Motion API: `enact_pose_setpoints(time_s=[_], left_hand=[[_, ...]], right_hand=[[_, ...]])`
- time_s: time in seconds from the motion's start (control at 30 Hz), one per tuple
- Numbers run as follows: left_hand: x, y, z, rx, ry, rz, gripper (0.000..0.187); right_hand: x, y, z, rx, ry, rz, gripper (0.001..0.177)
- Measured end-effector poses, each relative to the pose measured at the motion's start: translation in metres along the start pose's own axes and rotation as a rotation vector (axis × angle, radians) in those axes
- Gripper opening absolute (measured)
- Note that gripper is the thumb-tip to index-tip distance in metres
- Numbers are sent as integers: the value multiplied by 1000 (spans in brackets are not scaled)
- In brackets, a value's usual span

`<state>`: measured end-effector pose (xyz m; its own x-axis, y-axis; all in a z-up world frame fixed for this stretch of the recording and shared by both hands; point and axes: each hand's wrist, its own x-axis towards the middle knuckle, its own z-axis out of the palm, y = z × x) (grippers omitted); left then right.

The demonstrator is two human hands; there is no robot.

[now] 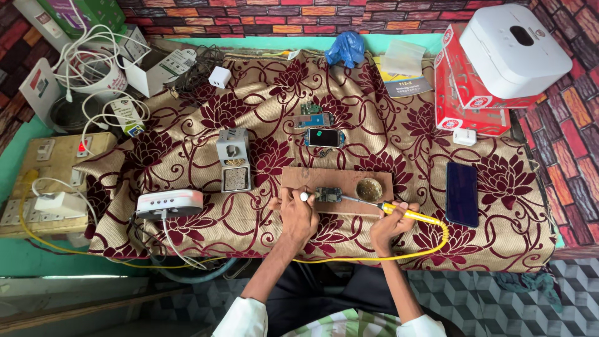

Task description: The person solders a small circuit board using a soldering iron and solder wire. They repeatedly apply heat and solder to various points on the board while holding it steady with their other hand.

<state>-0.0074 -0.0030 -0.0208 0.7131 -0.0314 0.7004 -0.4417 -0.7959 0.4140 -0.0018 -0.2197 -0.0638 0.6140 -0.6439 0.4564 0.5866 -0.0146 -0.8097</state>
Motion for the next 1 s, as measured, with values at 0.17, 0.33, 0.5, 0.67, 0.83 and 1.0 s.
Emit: enact_pose_setpoints(time_s=[0.17, 0.33, 0.5, 0.67, 0.83, 1.0], left_hand=[[-4, -2, 6, 0, -67, -63, 9], [-4, -3, 5, 11, -68, 8, 11], [-1, 0, 2, -20, -46, -11, 16], [0, -1, 0, 16, -53, -11, 18], [0, 0, 3, -10, -80, -95, 11], [4, 1, 0, -30, -20, -51, 13]], right_hand=[[-1, 3, 1, 4, 28, -1, 12], [0, 0, 3, 54, 5, -17, 12], [0, -4, 5, -14, 16, 12, 12], [0, -6, 7, -5, 20, 8, 12], [0, -4, 5, -39, 3, -4, 13], [3, 2, 4, -209, 2, -177, 15]])
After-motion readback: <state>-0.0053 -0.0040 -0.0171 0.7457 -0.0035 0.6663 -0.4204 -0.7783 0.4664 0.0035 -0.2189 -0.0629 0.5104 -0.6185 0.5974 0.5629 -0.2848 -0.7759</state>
